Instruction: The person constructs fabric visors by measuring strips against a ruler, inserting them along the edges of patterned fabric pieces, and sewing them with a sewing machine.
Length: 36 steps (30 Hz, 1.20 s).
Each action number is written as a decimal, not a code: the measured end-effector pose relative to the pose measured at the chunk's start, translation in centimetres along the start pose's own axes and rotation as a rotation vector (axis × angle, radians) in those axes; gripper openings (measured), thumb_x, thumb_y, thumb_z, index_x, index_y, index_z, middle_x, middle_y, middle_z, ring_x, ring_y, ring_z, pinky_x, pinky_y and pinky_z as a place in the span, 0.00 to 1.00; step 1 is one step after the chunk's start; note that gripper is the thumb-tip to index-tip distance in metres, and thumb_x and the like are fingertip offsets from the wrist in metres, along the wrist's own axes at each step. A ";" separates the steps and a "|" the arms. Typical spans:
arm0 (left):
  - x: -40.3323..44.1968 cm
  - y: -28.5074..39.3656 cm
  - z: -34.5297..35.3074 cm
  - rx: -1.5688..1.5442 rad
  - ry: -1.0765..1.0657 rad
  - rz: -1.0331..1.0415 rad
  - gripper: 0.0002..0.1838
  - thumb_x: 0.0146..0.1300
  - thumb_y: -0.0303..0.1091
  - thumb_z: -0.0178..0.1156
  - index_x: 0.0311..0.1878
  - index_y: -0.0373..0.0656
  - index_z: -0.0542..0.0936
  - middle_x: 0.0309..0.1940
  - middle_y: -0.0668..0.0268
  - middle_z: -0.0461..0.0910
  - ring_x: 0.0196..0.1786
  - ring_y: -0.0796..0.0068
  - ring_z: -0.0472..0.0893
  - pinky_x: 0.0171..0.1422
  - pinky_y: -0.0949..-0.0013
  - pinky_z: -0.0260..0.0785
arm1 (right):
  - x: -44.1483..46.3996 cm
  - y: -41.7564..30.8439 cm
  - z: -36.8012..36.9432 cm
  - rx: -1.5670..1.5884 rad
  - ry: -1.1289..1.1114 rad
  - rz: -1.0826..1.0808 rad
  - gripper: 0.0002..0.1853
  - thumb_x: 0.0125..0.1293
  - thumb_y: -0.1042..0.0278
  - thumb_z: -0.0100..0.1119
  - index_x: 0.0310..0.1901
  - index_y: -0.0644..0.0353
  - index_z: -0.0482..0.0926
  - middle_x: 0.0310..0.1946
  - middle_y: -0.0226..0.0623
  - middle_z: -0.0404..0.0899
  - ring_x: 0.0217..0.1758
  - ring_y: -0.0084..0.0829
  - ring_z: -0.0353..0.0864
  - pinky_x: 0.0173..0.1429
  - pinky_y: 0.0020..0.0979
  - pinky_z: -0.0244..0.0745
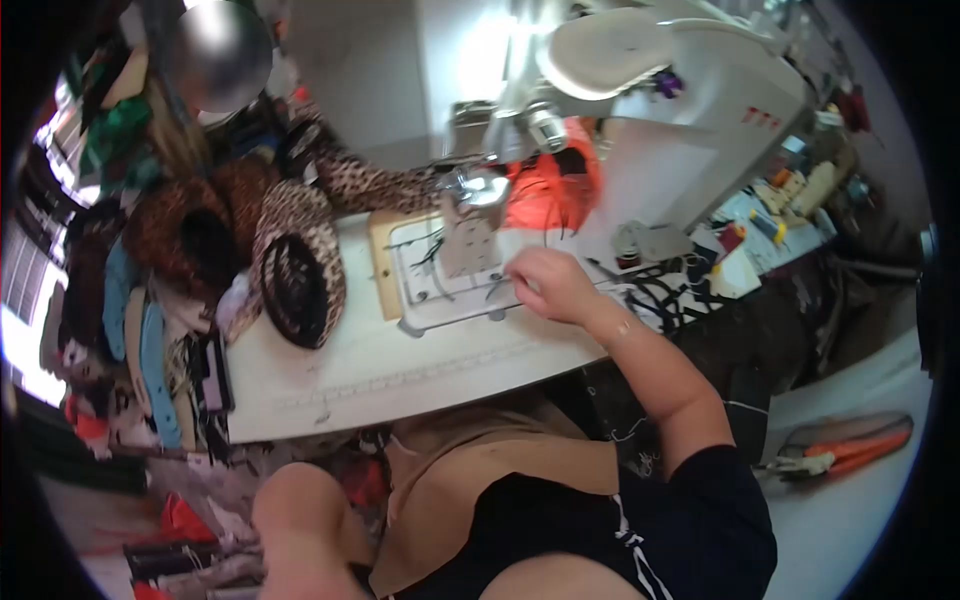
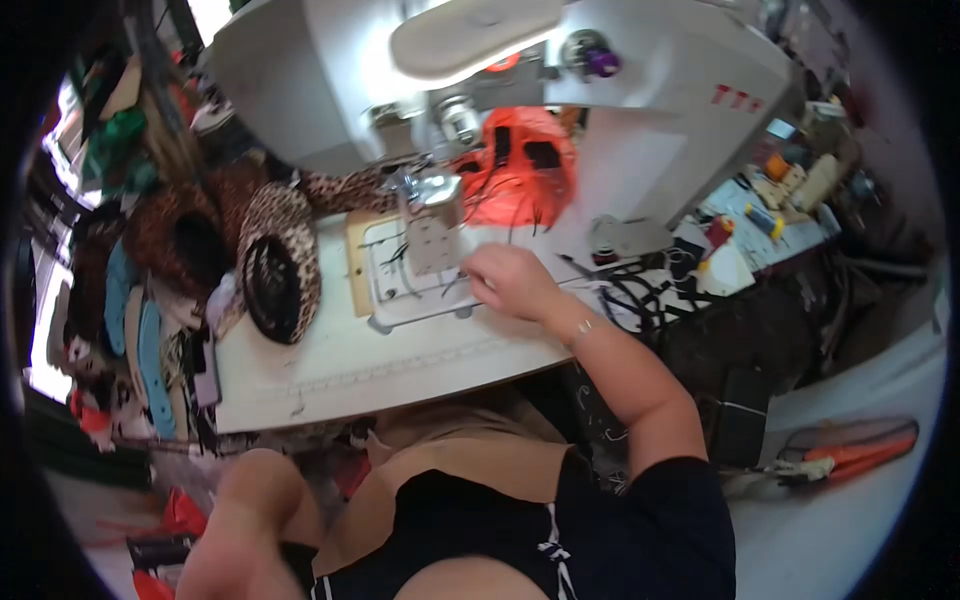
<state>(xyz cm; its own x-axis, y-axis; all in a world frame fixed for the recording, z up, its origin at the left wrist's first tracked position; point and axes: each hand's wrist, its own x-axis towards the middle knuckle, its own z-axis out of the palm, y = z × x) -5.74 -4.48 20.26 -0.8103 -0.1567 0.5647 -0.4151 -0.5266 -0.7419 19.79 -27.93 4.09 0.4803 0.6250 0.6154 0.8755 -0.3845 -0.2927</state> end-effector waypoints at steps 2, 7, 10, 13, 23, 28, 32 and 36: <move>-4.6 2.6 -1.6 0.005 -0.254 -0.394 0.10 0.63 0.43 0.56 0.38 0.47 0.74 0.37 0.67 0.72 0.41 0.68 0.71 0.47 0.66 0.65 | -2.0 -3.3 1.4 0.005 -0.047 -0.046 0.07 0.53 0.74 0.63 0.35 0.58 0.79 0.28 0.37 0.76 0.31 0.40 0.78 0.33 0.36 0.75; -15.7 11.7 -2.5 0.068 -0.914 -1.494 0.11 0.47 0.22 0.69 0.35 0.43 0.82 0.29 0.64 0.77 0.32 0.61 0.77 0.39 0.63 0.69 | -6.5 -7.7 5.4 0.068 -0.037 0.202 0.05 0.54 0.70 0.64 0.32 0.56 0.79 0.25 0.34 0.75 0.27 0.37 0.78 0.31 0.35 0.75; -18.6 16.7 -4.5 0.064 -1.125 -1.420 0.17 0.49 0.28 0.69 0.44 0.43 0.81 0.38 0.65 0.78 0.40 0.63 0.77 0.46 0.61 0.67 | -6.3 -8.3 6.6 0.011 -0.014 0.210 0.04 0.53 0.72 0.64 0.28 0.58 0.77 0.24 0.36 0.74 0.26 0.38 0.77 0.29 0.35 0.74; -18.2 17.8 -4.1 0.095 -1.336 -1.371 0.23 0.50 0.35 0.69 0.52 0.43 0.79 0.45 0.65 0.75 0.48 0.64 0.74 0.54 0.60 0.62 | -5.7 -8.6 6.8 0.003 -0.053 0.239 0.04 0.52 0.74 0.63 0.27 0.59 0.76 0.24 0.37 0.73 0.26 0.39 0.77 0.29 0.36 0.74; -18.3 17.7 -2.0 0.187 -1.697 -1.352 0.45 0.44 0.50 0.73 0.66 0.45 0.70 0.45 0.65 0.69 0.49 0.66 0.67 0.54 0.57 0.55 | -5.3 -8.5 6.4 0.026 -0.076 0.283 0.05 0.52 0.74 0.62 0.27 0.59 0.75 0.23 0.38 0.72 0.25 0.41 0.77 0.29 0.37 0.74; -18.9 17.6 -1.9 0.218 -1.749 -1.265 0.45 0.43 0.50 0.73 0.66 0.45 0.69 0.43 0.67 0.68 0.46 0.69 0.68 0.50 0.60 0.56 | -5.0 -8.2 5.7 0.139 -0.104 0.394 0.03 0.54 0.73 0.63 0.28 0.62 0.79 0.24 0.40 0.76 0.27 0.41 0.79 0.31 0.37 0.76; -18.8 17.4 -1.6 0.224 -1.767 -1.248 0.45 0.42 0.49 0.73 0.66 0.44 0.69 0.42 0.67 0.68 0.45 0.68 0.68 0.50 0.60 0.57 | -6.0 -6.0 3.9 0.305 -0.097 0.617 0.05 0.55 0.71 0.64 0.31 0.63 0.82 0.26 0.41 0.80 0.28 0.39 0.81 0.34 0.34 0.77; -18.8 17.4 -1.6 0.209 -1.811 -1.239 0.46 0.42 0.49 0.73 0.66 0.43 0.69 0.42 0.65 0.68 0.46 0.65 0.68 0.51 0.58 0.56 | -7.2 -5.1 3.4 0.269 -0.061 0.640 0.05 0.55 0.71 0.64 0.31 0.62 0.83 0.27 0.40 0.81 0.29 0.36 0.82 0.35 0.32 0.77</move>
<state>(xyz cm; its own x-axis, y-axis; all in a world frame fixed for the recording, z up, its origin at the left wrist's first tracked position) 1.62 -9.37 -3.78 0.9465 -0.0879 0.3104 -0.1313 -0.9839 0.1215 12.05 -28.12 -1.32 0.9015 0.3719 0.2213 0.3984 -0.5136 -0.7599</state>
